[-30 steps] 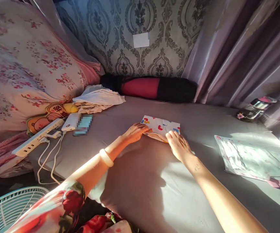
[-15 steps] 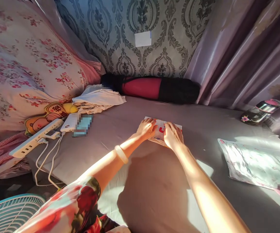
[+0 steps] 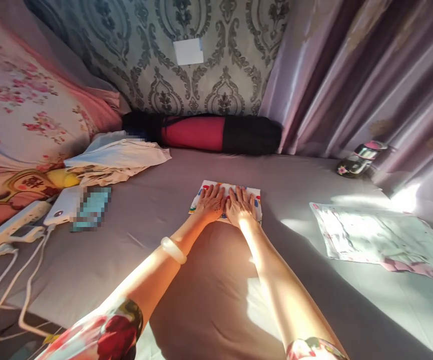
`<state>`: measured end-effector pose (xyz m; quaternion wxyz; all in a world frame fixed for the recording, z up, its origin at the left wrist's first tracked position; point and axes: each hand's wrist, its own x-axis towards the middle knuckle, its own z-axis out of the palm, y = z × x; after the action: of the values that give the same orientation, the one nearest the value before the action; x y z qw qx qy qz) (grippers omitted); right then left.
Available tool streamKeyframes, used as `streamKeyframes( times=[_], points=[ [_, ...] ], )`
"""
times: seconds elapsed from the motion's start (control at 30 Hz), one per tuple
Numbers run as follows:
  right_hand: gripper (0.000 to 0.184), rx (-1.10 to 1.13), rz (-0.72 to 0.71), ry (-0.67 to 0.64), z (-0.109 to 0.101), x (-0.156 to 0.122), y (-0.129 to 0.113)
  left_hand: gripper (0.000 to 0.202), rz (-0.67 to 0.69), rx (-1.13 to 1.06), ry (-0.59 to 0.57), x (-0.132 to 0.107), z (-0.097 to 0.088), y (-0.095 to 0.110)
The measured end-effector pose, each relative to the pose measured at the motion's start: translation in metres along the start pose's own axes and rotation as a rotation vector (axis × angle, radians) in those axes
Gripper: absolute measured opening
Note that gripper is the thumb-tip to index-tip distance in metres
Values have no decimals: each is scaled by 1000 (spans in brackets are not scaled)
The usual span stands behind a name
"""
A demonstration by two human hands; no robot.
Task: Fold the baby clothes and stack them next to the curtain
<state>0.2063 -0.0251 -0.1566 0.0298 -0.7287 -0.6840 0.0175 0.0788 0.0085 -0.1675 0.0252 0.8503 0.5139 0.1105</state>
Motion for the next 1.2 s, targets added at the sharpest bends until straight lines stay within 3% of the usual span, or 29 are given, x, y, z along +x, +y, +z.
streamKeyframes(
  times=[0.27,0.4,0.53,0.63,0.77,1.2],
  points=[
    [55,36,-3,-6,-1,-1,2,51,-5,-41,-25,3,-9,-1],
    [55,70,-5,85,0,-1,10,48,16,-89,10,4,-14,-13],
    [57,56,106,178,-1,1,21,50,-71,-62,49,6,-18,-27],
    [60,73,209,89,-2,3,27,54,-125,-54,-37,9,-17,-32],
    [63,107,245,-5,-1,4,29,58,-148,-75,-135,13,-12,-36],
    [62,131,277,-104,-14,5,27,54,-149,-113,-117,11,-17,-37]
  ],
)
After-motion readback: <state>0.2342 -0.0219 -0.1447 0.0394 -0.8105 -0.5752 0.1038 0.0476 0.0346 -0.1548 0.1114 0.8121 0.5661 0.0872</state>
